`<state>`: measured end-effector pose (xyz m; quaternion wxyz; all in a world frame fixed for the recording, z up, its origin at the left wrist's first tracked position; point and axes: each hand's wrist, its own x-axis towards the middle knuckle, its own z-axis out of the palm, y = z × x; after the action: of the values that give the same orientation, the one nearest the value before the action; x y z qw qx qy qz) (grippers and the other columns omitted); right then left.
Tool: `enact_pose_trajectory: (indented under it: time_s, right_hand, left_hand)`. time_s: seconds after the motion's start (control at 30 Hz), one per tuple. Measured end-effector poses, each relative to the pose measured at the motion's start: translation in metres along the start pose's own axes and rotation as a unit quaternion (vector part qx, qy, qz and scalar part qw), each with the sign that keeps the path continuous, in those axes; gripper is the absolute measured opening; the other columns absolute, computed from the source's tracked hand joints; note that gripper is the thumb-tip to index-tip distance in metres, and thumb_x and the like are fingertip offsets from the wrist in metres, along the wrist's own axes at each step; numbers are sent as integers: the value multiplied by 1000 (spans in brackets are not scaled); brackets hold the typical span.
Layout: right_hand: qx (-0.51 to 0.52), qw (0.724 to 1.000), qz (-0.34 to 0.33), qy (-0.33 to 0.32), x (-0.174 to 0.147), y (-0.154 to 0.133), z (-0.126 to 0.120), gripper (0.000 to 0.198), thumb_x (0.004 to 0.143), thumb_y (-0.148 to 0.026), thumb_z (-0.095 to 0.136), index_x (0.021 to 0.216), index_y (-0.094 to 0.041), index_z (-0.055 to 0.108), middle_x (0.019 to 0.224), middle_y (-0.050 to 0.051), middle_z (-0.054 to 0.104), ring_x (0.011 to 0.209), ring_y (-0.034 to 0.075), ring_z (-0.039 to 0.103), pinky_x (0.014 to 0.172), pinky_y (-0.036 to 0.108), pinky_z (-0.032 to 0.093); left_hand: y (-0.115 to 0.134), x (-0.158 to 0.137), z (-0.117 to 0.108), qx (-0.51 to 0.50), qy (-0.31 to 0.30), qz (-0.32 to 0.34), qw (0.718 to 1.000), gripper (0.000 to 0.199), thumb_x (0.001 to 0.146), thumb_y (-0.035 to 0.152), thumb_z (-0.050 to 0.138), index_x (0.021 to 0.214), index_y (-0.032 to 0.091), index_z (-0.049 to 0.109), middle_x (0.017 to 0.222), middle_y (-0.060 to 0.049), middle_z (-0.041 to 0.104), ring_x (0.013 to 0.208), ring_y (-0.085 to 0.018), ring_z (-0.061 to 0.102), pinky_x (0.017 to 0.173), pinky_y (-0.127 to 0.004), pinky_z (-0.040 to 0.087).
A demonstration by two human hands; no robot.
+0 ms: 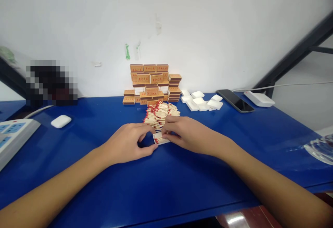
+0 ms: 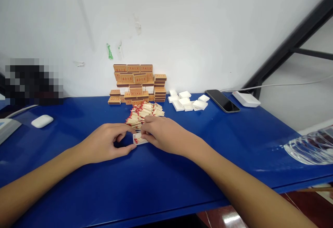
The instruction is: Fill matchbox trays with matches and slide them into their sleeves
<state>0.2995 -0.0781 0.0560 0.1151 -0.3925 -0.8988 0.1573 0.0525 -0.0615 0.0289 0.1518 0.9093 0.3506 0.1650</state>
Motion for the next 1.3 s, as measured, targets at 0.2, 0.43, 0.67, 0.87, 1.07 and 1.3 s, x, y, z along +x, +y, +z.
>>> enact_pose_trajectory:
  time_s: [0.2, 0.43, 0.67, 0.87, 1.07, 1.3]
  right_hand:
    - [3, 1000, 4, -1, 0, 1, 2, 14, 100, -16, 61, 99, -17, 74, 98, 6, 65, 81, 17, 61, 71, 29, 43]
    - [9, 1000, 13, -1, -1, 4, -2, 10, 99, -15, 63, 100, -17, 73, 99, 6, 66, 88, 18, 63, 78, 30, 45]
    - [15, 999, 29, -1, -1, 0, 0, 11, 101, -15, 60, 94, -16, 69, 99, 6, 66, 85, 18, 62, 75, 30, 44]
    - [53, 998, 17, 20, -1, 1, -1, 10, 101, -17, 61, 94, -17, 69, 96, 4, 66, 86, 17, 60, 75, 29, 44]
    - [51, 998, 14, 17, 0, 3, 4, 13, 98, -13, 61, 97, -17, 72, 98, 4, 65, 84, 15, 60, 73, 28, 43]
    - [37, 999, 9, 29, 5, 2, 14, 12, 99, -16, 63, 93, -17, 73, 94, 4, 65, 81, 15, 60, 73, 28, 43]
  left_hand:
    - [-1, 0, -1, -2, -4, 0, 1000, 28, 90, 43, 69, 108, 22, 71, 68, 5, 53, 59, -12, 49, 56, -27, 33]
    - [-2, 1, 0, -2, 0, 2, 1000, 29, 91, 44, 68, 110, 22, 70, 68, 6, 52, 59, -12, 49, 58, -27, 34]
    - [-2, 0, 0, -2, -5, -5, 1000, 27, 90, 44, 69, 106, 21, 70, 67, 6, 51, 59, -11, 48, 56, -27, 33]
    - [-1, 0, -1, -6, -3, -1, 1000, 28, 91, 43, 69, 108, 22, 70, 68, 6, 51, 59, -11, 48, 57, -27, 34]
    - [-2, 0, 0, -2, -5, 2, 1000, 26, 91, 43, 68, 102, 20, 70, 67, 6, 51, 58, -11, 48, 56, -27, 33]
    - [-1, -1, -1, 0, -1, 2, 1000, 25, 91, 42, 67, 104, 21, 70, 68, 6, 52, 59, -11, 49, 57, -27, 34]
